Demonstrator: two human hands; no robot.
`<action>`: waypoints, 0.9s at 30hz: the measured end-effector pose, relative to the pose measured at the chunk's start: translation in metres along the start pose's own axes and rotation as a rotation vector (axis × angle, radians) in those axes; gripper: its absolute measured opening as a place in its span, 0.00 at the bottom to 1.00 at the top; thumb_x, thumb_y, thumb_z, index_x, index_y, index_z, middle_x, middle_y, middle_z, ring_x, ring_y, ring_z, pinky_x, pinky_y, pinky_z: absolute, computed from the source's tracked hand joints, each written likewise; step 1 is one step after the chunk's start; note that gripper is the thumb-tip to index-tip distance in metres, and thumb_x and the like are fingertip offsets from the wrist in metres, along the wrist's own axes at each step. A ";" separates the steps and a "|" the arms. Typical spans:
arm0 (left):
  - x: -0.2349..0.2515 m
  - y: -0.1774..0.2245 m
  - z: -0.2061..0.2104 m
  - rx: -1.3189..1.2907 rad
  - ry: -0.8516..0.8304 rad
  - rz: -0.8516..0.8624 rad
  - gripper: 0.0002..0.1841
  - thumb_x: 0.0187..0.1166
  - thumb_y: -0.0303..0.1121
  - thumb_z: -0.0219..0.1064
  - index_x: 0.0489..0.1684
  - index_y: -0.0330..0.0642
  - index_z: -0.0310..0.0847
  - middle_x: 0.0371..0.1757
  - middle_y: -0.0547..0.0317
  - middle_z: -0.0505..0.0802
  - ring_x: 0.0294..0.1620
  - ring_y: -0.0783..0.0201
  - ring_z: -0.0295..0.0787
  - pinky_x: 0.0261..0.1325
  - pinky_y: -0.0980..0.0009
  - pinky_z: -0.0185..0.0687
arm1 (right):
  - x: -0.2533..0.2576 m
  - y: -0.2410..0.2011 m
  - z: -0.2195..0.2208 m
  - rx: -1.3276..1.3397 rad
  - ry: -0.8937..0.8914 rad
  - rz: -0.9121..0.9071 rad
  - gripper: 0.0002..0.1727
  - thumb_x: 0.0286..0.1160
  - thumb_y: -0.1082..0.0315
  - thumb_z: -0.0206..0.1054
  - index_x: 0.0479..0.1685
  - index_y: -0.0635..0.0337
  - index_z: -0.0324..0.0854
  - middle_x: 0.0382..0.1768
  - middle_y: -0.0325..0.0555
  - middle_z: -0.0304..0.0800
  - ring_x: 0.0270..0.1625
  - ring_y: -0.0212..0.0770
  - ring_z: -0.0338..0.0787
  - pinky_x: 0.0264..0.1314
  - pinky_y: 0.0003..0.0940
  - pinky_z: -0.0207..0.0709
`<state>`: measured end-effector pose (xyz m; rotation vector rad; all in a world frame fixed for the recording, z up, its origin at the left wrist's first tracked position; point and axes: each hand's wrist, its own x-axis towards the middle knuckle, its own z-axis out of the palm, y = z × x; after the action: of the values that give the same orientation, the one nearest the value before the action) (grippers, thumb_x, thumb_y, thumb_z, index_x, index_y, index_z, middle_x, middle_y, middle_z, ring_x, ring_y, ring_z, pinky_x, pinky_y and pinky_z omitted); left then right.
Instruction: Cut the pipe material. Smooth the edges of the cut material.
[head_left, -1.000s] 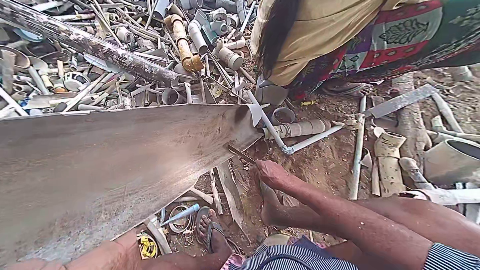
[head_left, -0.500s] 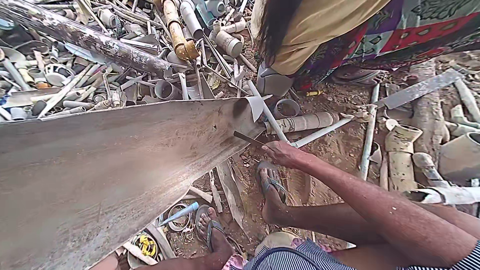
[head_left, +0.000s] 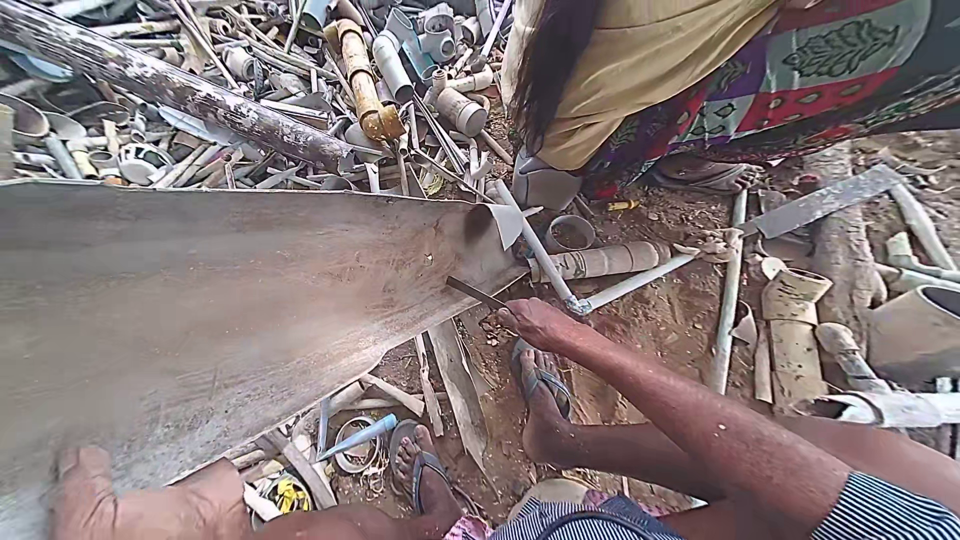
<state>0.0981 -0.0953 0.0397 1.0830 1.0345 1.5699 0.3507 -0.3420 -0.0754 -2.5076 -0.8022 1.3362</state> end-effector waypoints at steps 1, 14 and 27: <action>-0.002 0.003 0.004 0.058 0.016 0.020 0.17 0.89 0.23 0.46 0.72 0.27 0.64 0.59 0.48 0.84 0.61 0.63 0.84 0.68 0.62 0.81 | 0.005 0.007 -0.003 0.028 0.005 0.063 0.26 0.97 0.55 0.42 0.57 0.70 0.77 0.47 0.66 0.85 0.50 0.60 0.88 0.56 0.59 0.78; -0.031 0.043 0.032 0.263 0.056 0.093 0.20 0.82 0.15 0.55 0.71 0.18 0.58 0.53 0.50 0.78 0.54 0.75 0.78 0.62 0.79 0.76 | 0.030 0.004 -0.031 0.335 0.172 -0.016 0.24 0.98 0.61 0.39 0.54 0.71 0.77 0.34 0.51 0.78 0.33 0.41 0.80 0.44 0.38 0.76; -0.063 0.109 0.071 0.453 0.112 -0.113 0.07 0.74 0.13 0.51 0.44 0.12 0.67 0.36 0.51 0.80 0.37 0.84 0.75 0.46 0.91 0.71 | 0.042 0.011 -0.032 0.105 0.129 -0.012 0.25 0.97 0.63 0.41 0.60 0.78 0.78 0.52 0.70 0.84 0.55 0.59 0.86 0.66 0.54 0.73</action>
<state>0.1527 -0.1698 0.1506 1.2193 1.5511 1.3491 0.3993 -0.3264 -0.0914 -2.4738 -0.6997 1.1665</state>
